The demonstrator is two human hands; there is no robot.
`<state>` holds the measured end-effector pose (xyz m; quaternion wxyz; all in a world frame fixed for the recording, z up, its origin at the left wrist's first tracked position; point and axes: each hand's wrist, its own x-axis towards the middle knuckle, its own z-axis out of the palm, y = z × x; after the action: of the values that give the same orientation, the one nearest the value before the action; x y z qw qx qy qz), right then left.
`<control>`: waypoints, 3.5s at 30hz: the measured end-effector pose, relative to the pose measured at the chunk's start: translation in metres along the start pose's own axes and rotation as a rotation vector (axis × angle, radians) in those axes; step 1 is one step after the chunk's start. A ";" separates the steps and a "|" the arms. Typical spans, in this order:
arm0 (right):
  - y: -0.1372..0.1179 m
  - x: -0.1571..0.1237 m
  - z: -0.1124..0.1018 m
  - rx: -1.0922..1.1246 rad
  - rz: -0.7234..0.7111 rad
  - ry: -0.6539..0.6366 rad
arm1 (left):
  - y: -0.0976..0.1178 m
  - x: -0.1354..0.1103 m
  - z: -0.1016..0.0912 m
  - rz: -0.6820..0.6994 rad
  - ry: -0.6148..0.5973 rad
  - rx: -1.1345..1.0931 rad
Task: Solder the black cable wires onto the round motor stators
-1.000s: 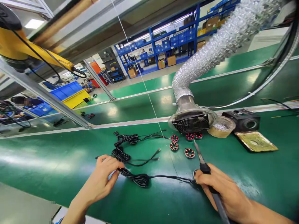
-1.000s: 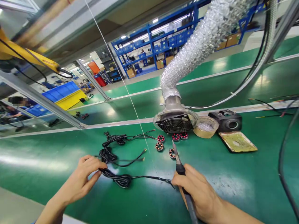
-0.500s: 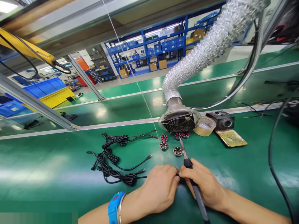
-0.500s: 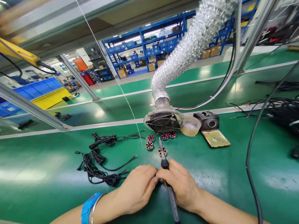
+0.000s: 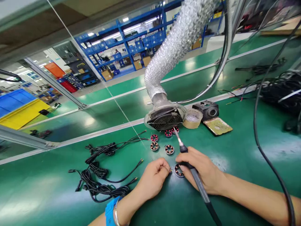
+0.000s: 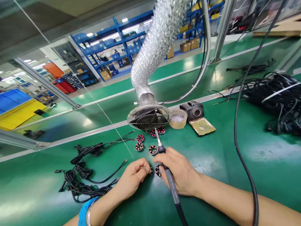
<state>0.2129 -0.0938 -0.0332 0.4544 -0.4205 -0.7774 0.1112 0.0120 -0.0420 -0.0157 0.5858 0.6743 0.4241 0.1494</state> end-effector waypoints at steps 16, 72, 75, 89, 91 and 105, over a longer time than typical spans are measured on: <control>-0.019 -0.006 -0.045 0.239 0.237 0.054 | 0.000 -0.003 -0.003 -0.037 0.011 0.047; -0.027 -0.008 -0.035 0.248 0.016 0.054 | 0.006 -0.006 -0.002 -0.034 -0.003 0.087; -0.026 -0.008 -0.035 0.230 0.017 0.055 | 0.007 -0.006 -0.002 -0.034 0.000 0.081; -0.015 0.003 0.006 0.062 -0.018 -0.017 | 0.014 -0.011 -0.005 -0.045 -0.146 0.069; -0.015 0.003 0.007 0.023 -0.036 -0.022 | 0.018 -0.013 -0.005 -0.016 -0.159 0.129; -0.021 0.006 0.009 0.088 0.058 -0.032 | 0.008 -0.010 0.005 -0.170 -0.158 -0.295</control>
<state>0.1929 -0.1006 -0.0233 0.4564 -0.4204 -0.7665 0.1653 0.0131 -0.0519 -0.0064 0.7203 0.5525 0.4056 0.1067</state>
